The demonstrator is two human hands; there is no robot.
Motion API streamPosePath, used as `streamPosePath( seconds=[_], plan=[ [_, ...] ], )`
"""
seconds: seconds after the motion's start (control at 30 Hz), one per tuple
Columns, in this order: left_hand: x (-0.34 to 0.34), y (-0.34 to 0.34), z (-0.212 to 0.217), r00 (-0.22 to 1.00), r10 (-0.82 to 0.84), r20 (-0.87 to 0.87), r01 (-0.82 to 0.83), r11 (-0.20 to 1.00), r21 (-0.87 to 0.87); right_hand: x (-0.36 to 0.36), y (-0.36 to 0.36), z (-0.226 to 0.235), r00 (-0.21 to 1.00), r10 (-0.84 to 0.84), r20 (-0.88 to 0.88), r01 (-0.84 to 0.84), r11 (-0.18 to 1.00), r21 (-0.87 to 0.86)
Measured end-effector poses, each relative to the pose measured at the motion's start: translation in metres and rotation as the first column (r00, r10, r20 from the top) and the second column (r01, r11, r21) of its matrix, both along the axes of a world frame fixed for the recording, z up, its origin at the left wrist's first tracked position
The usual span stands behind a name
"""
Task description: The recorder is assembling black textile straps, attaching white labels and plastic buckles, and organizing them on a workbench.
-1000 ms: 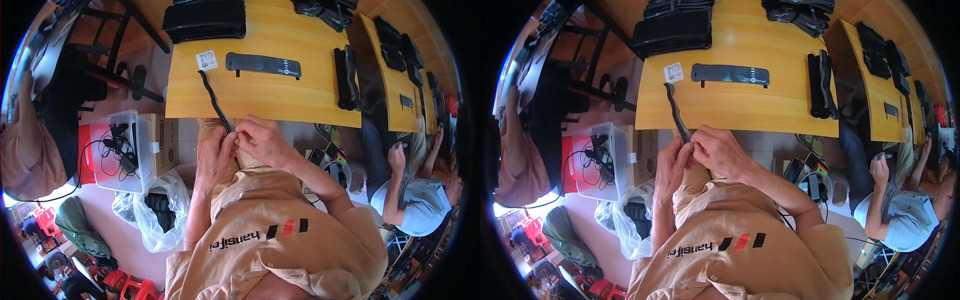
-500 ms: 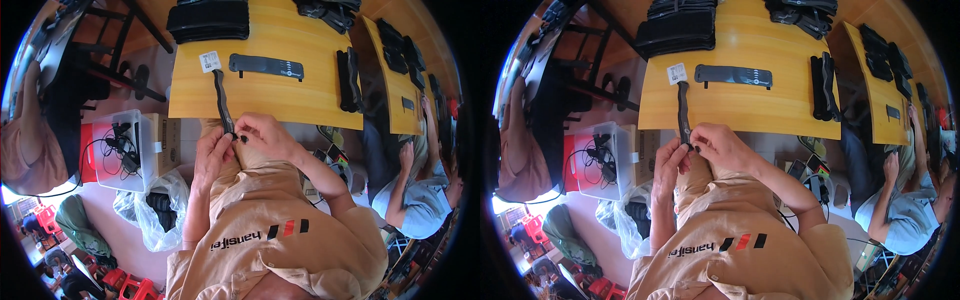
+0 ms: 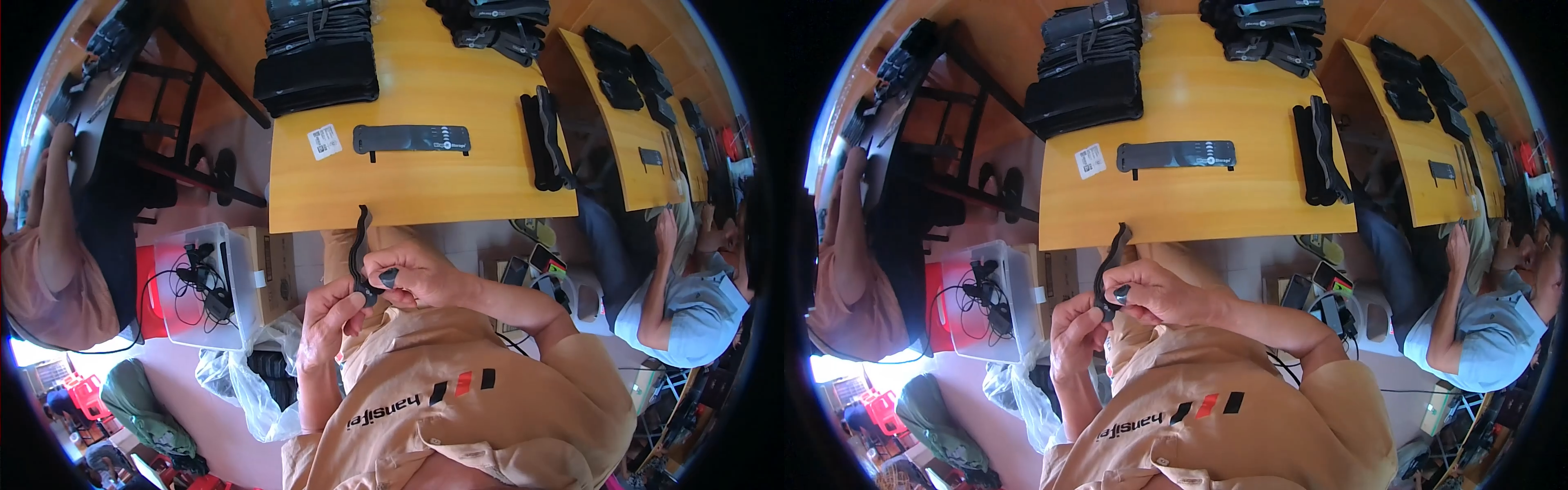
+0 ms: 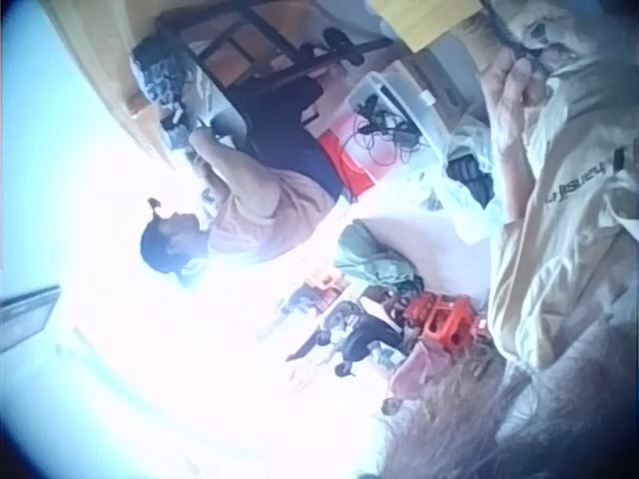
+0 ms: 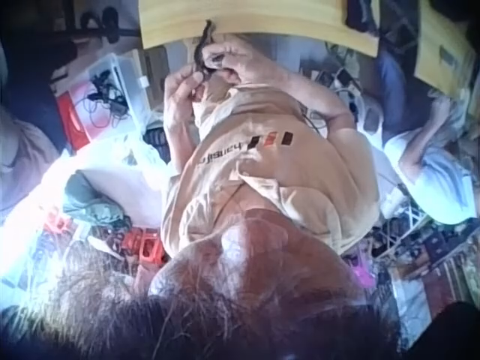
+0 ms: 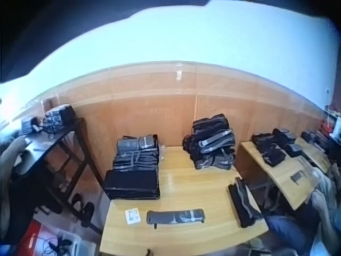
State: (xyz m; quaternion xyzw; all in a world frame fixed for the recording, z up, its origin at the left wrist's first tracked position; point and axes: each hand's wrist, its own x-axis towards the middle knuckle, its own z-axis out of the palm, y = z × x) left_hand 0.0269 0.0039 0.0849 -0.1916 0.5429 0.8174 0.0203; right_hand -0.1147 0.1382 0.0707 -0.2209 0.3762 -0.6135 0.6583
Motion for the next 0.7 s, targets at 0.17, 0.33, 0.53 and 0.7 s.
streamPosePath(
  seconds=[0.17, 0.33, 0.53, 0.7],
  plan=[
    [-0.011, 0.014, -0.007, 0.991, 0.120, -0.052, -0.131, 0.915, -0.382, 0.010, -0.010, -0.005, 0.707, -0.378, -0.597, 0.202, 0.918, -0.342],
    [-0.015, 0.013, -0.003, 0.991, 0.131, 0.028, -0.109, 0.911, -0.398, 0.005, -0.006, 0.002, 0.980, -0.158, -0.123, 0.164, 0.986, 0.040],
    [0.005, -0.003, 0.006, 0.989, 0.108, 0.097, -0.092, 0.984, -0.153, 0.011, 0.011, 0.013, 0.951, -0.286, 0.113, 0.263, 0.947, 0.186],
    [0.085, -0.073, -0.003, 0.847, 0.372, 0.379, -0.494, 0.815, 0.303, -0.044, 0.061, -0.013, 0.777, -0.630, 0.025, 0.529, 0.673, 0.516]
  ],
)
